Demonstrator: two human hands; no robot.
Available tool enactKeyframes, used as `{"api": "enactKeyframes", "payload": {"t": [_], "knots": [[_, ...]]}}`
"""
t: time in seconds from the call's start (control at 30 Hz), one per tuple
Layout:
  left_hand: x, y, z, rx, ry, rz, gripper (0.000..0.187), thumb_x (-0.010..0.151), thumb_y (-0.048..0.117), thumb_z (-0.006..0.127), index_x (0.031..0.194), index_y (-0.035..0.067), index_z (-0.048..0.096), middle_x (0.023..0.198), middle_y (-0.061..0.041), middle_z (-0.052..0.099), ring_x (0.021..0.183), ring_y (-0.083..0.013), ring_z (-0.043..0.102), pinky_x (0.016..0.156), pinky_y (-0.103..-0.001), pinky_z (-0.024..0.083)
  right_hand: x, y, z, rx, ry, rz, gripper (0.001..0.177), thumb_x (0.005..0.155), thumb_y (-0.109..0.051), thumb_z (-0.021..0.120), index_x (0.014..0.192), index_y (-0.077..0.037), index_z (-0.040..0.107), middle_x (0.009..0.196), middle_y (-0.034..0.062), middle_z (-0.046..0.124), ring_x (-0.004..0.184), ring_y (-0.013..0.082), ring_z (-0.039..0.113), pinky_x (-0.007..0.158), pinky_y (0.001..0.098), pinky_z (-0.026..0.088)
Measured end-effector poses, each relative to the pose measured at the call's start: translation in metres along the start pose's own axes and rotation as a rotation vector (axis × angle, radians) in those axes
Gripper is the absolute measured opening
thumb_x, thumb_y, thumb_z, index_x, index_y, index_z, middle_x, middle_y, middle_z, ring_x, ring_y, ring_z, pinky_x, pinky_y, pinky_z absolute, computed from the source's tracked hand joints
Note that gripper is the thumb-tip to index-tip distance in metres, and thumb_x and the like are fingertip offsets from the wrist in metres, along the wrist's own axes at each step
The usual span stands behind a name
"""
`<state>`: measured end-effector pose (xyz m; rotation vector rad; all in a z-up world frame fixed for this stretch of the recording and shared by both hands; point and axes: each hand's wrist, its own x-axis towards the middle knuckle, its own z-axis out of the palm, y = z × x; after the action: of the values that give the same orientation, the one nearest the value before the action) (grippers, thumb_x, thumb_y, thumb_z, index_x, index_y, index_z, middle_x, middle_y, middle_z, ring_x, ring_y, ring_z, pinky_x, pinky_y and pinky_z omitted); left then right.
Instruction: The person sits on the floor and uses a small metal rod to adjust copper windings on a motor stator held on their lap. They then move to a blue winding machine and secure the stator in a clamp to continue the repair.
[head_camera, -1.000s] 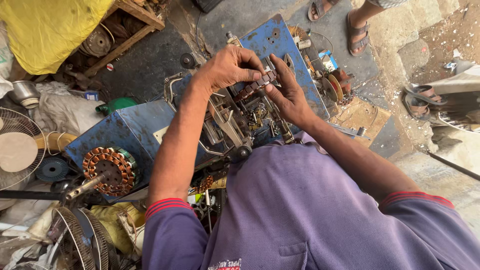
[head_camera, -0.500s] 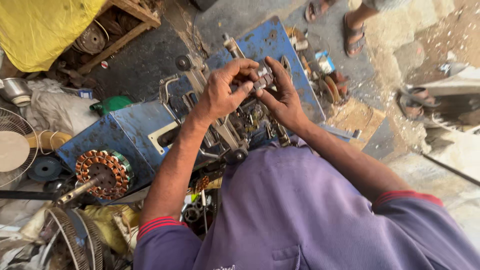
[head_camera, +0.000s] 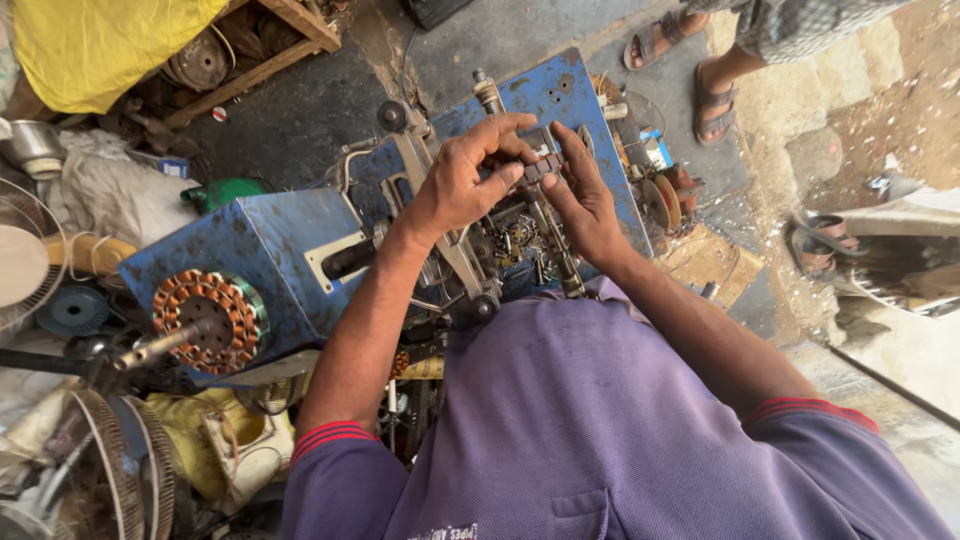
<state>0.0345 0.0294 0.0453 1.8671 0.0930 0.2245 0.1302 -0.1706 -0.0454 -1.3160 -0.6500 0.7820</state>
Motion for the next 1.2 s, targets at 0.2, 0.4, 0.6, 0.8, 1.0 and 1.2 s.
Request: {"api": "enactKeyframes", "payload": {"t": [0.2, 0.4, 0.6, 0.8, 1.0, 1.2], "knots": [[-0.03, 0.014, 0.011, -0.021, 0.284, -0.018, 0.052, 0.1, 0.002, 0.067, 0.149, 0.007, 0.049, 0.123, -0.009, 0.071, 0.108, -0.0161, 0.07, 0.095, -0.031, 0.061, 0.004, -0.015, 0.002, -0.07, -0.01, 0.009, 0.067, 0.112, -0.027, 0.058, 0.168, -0.008, 0.026, 0.143, 0.0168, 0.055, 0.123, 0.0162, 0.058, 0.11, 0.0324, 0.049], [-0.152, 0.029, 0.047, -0.111, 0.632, -0.024, 0.045, 0.104, -0.005, 0.066, 0.147, 0.0, 0.053, 0.127, -0.013, 0.07, 0.117, -0.0166, 0.068, 0.11, -0.034, 0.056, -0.005, 0.004, -0.039, -0.125, 0.055, -0.059, 0.064, 0.11, -0.017, 0.063, 0.162, -0.004, 0.028, 0.16, 0.013, 0.042, 0.124, 0.0167, 0.059, 0.106, 0.0313, 0.052], [-0.273, 0.01, 0.11, -0.28, 0.943, -0.189, 0.035, 0.103, -0.004, 0.066, 0.138, -0.003, 0.058, 0.118, -0.012, 0.071, 0.109, -0.0143, 0.068, 0.102, -0.029, 0.056, -0.066, 0.033, -0.099, -0.345, 0.195, 0.182, 0.028, 0.105, -0.015, 0.068, 0.131, -0.002, 0.068, 0.109, 0.0101, 0.074, 0.092, 0.0142, 0.067, 0.083, 0.0281, 0.055], [-0.268, -0.015, 0.183, -0.352, 0.833, -0.352, 0.028, 0.099, -0.001, 0.067, 0.127, -0.001, 0.065, 0.11, -0.009, 0.073, 0.094, -0.0113, 0.069, 0.084, -0.026, 0.059, -0.071, 0.068, -0.072, -1.111, -0.075, -0.341, 0.018, 0.088, -0.014, 0.08, 0.106, -0.015, 0.077, 0.096, 0.0088, 0.066, 0.085, 0.0271, 0.063, 0.078, 0.0444, 0.049], [-0.24, 0.012, 0.197, -0.037, 0.668, -0.343, 0.028, 0.095, 0.002, 0.071, 0.122, -0.001, 0.068, 0.104, -0.008, 0.074, 0.087, -0.0109, 0.069, 0.079, -0.026, 0.058, -0.058, 0.065, -0.054, -1.258, -0.09, -0.503, 0.023, 0.08, -0.019, 0.082, 0.102, -0.016, 0.077, 0.091, 0.0127, 0.059, 0.083, 0.0346, 0.056, 0.07, 0.0462, 0.045], [-0.237, 0.025, 0.2, -0.001, 0.698, -0.298, 0.026, 0.095, 0.004, 0.071, 0.121, 0.0, 0.068, 0.104, -0.007, 0.074, 0.088, -0.0111, 0.071, 0.08, -0.026, 0.059, -0.052, 0.066, -0.058, -1.194, -0.086, -0.324, 0.017, 0.079, -0.021, 0.083, 0.095, -0.015, 0.078, 0.091, 0.0135, 0.061, 0.087, 0.0367, 0.059, 0.071, 0.0471, 0.048]]}}
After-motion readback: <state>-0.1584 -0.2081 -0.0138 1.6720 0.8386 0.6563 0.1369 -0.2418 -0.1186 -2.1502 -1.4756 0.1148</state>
